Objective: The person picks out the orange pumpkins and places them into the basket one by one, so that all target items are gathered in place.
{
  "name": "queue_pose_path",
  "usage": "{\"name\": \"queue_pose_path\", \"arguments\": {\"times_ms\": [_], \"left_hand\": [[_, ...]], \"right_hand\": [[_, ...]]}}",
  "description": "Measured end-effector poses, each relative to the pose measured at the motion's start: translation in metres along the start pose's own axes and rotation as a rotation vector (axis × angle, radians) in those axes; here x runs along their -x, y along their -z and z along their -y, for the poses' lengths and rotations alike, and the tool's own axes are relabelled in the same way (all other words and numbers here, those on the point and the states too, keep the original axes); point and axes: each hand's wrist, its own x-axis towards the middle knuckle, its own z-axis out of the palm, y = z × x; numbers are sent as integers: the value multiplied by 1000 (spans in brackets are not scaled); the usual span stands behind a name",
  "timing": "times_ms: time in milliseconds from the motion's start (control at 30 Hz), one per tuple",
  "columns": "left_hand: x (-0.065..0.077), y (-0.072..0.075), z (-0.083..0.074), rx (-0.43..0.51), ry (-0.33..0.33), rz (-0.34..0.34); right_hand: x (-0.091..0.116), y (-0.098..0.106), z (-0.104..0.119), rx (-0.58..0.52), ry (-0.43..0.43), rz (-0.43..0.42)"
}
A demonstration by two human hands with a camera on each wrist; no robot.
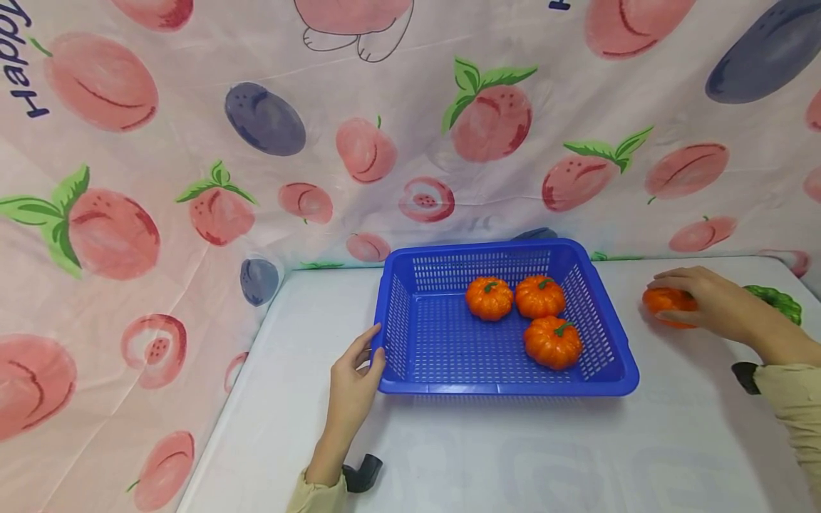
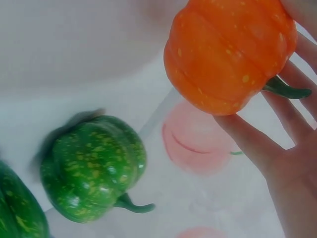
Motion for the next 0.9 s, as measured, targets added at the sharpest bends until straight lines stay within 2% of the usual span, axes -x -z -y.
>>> {"name": "queue_pose_path", "arguments": {"times_ms": [400,700,900], "left_hand": [[0,0,1,9,-6,0],[-1,0,1,20,-6,4],[-1,0,2,11,-15,0]], "right_hand": [[-1,9,21,13,77,-80],[-2,18,39,2,89,-89],[-1,24,50,14,134,-125]]}}
